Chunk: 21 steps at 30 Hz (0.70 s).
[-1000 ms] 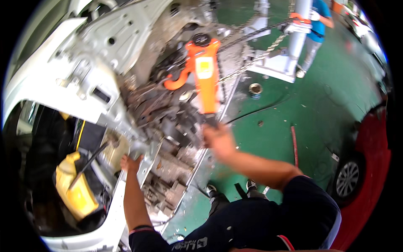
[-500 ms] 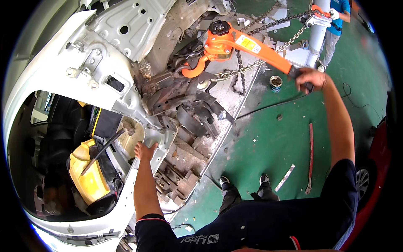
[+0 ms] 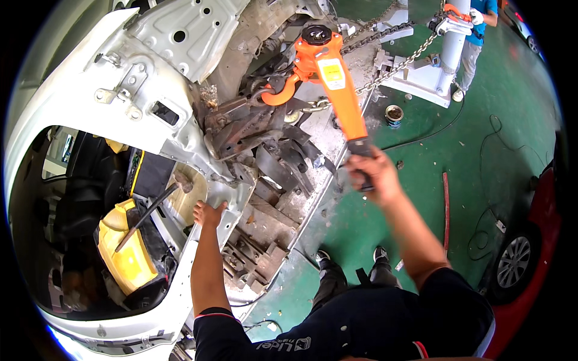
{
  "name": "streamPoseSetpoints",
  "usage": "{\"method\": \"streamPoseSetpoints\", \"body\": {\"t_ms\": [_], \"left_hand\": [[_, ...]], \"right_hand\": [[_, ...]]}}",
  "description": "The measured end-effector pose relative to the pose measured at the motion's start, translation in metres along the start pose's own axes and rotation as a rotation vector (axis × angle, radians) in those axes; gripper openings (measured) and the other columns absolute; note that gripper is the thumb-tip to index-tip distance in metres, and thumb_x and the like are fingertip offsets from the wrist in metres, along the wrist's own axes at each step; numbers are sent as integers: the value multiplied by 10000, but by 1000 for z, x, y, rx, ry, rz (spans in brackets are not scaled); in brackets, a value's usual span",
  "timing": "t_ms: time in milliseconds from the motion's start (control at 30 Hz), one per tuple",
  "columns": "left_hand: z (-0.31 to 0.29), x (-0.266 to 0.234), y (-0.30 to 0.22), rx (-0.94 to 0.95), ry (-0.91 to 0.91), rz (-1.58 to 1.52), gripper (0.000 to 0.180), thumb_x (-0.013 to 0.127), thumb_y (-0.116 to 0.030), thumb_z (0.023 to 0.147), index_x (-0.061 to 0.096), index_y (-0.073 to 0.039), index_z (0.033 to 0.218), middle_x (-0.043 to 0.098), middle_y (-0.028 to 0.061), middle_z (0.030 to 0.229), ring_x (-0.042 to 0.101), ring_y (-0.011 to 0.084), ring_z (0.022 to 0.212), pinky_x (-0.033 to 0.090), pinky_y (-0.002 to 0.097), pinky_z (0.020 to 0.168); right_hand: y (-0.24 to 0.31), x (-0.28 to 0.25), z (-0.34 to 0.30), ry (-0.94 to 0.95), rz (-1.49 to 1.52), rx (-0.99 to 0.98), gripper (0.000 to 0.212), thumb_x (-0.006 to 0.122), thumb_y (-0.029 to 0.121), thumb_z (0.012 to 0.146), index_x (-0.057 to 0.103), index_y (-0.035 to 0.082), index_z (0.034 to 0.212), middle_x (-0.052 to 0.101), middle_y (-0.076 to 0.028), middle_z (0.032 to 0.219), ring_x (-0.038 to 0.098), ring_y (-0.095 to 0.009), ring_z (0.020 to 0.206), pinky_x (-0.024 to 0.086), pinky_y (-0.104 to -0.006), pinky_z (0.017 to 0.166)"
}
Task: The person secures a lifting strap around the engine of a white car and operates an orange chain hoist to lift the engine out of the vehicle. A second person briefly assists by holding the hoist chain while the engine is raised.
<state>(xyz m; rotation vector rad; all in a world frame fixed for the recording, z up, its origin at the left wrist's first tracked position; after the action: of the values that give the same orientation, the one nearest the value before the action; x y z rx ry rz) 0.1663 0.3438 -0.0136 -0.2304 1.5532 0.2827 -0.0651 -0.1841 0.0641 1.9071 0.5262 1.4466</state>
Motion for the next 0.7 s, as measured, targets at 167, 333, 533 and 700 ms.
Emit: {"method": "streamPoseSetpoints", "body": {"t_ms": [167,333,533,700], "left_hand": [[7,2,5,14,-24,0,1174,834,-677,636,327,11,1442,422,221,1425,394,409,1342,332,554,1089],[25,34,27,70,13,121,1266,692,-837,647,296,-15,1526,365,213,1543,333,409,1426,286,566,1147],[41,32,23,235,-203,153,1109,629,-845,696,514,8,1395,593,214,1314,599,377,1150,516,455,937],[32,36,32,94,-103,112,1211,596,-895,651,411,-9,1457,487,226,1406,468,412,1255,409,510,1012]], "right_hand": [[-49,62,18,20,215,-102,230,710,108,892,528,56,1023,617,-76,803,562,-149,571,472,-319,504],[-7,30,6,142,158,14,159,674,87,910,561,28,1005,629,-84,785,600,-158,578,503,-327,505],[53,-41,8,265,-305,214,338,749,138,852,547,15,1095,645,-67,820,650,-147,618,549,-331,545],[70,-59,2,259,-325,130,404,728,112,854,492,22,1169,634,-66,839,642,-144,596,552,-318,518]]}}
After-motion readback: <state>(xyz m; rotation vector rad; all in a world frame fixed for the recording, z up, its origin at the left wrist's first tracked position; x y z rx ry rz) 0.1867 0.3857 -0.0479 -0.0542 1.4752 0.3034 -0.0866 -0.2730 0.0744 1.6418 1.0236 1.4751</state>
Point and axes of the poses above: each hand's wrist, its own z-axis towards the middle knuckle, its own x-axis out of the palm, y = z × x, the point moved 8 cm from there along z, towards the middle knuckle
